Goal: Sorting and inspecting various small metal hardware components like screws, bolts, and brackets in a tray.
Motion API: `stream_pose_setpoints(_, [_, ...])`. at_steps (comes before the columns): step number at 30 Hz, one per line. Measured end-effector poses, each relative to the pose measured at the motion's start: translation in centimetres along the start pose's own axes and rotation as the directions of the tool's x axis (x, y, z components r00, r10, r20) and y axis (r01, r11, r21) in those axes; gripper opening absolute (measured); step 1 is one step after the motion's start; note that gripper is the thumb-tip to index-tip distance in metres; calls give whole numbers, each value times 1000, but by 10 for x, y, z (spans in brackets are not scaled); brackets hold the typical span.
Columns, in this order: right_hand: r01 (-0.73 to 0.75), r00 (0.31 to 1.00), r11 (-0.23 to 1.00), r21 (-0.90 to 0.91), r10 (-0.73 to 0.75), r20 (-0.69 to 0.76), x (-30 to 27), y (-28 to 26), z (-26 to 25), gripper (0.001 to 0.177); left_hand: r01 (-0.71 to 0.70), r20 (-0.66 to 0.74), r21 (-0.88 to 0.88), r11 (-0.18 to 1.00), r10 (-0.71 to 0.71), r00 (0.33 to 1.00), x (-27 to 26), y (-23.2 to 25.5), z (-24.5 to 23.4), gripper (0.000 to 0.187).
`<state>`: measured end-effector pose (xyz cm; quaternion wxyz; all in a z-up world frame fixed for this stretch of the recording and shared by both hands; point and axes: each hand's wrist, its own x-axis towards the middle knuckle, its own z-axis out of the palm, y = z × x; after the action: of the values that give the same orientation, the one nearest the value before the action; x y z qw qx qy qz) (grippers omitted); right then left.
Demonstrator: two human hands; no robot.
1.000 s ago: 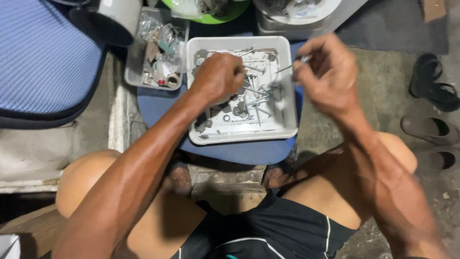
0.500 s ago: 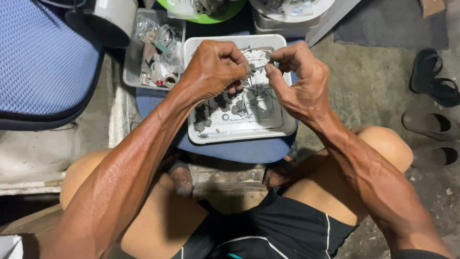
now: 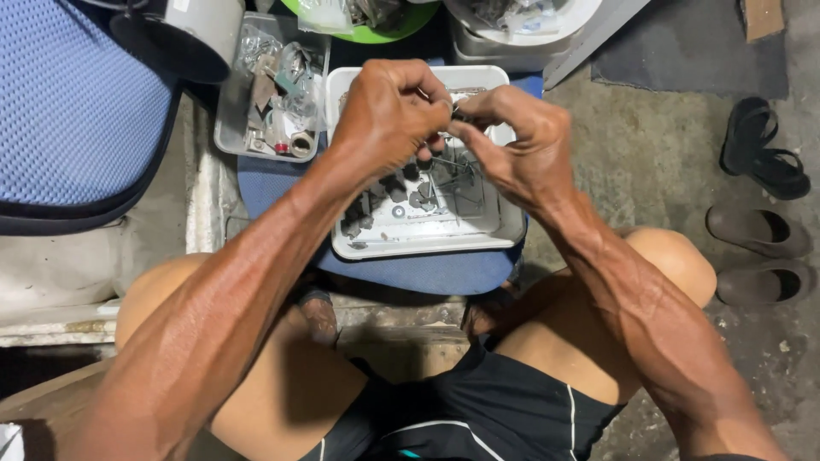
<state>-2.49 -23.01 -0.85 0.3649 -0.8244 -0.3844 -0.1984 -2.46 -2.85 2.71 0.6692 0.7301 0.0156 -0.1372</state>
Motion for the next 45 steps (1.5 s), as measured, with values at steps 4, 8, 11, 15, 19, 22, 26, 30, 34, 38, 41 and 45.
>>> stream_pose_setpoints(4, [-29, 1000, 999, 44, 28, 12, 2, -3, 2, 18, 41, -27, 27, 999, -40, 999, 5, -10, 0, 13])
stream_pose_setpoints(8, [-320, 947, 911, 261, 297, 124, 18, -23, -11, 26, -31, 46, 28, 999, 30, 998, 1, 1, -16, 9])
stream_pose_setpoints(11, [-413, 908, 835, 363, 347, 236, 15, -22, -7, 27, -59, 178, 60, 996, 47, 983, -4, -1, -24, 7])
stream_pose_setpoints(15, [-433, 872, 886, 166, 365, 326, 7, -16, 4, 14, -68, 243, 226, 972, 12, 970, -4, -15, -29, 8])
stream_pose_setpoints(19, [-277, 952, 958, 71, 264, 155, -4, 23, 8, 18, -253, 213, 345, 904, 187, 959, 15, -56, -38, 10])
stream_pose_setpoints(22, [-48, 995, 984, -170, 62, 79, -1, 15, 1, 32, -327, 255, 409, 852, 238, 937, 26, -71, -39, 11])
stream_pose_setpoints(26, [-36, 861, 999, 36, 13, 508, -3, -23, 13, 18, -332, 196, 470, 818, 271, 943, 27, -70, -52, 15])
stream_pose_setpoints(30, [-16, 767, 999, -38, 37, 640, -14, -19, 27, 18, -393, 199, 450, 802, 339, 919, 26, -64, -53, 19])
stream_pose_setpoints(34, [-154, 809, 987, 40, 103, 579, -23, -4, 18, 16, -413, 234, 412, 812, 344, 909, 17, -47, -39, 13])
stream_pose_setpoints(38, [-448, 874, 820, 356, 317, 368, -10, 3, -8, 24, -321, 388, 266, 909, 204, 899, -3, -12, -41, 20])
stream_pose_setpoints(41, [-526, 847, 628, 573, 444, 291, -3, 1, -16, 20, -350, 432, 178, 920, 246, 868, -7, -7, -42, 17])
stream_pose_setpoints(45, [-500, 833, 536, 680, 512, 210, 0, -14, -10, 23, -393, 374, 171, 903, 310, 874, -2, -21, -35, 11])
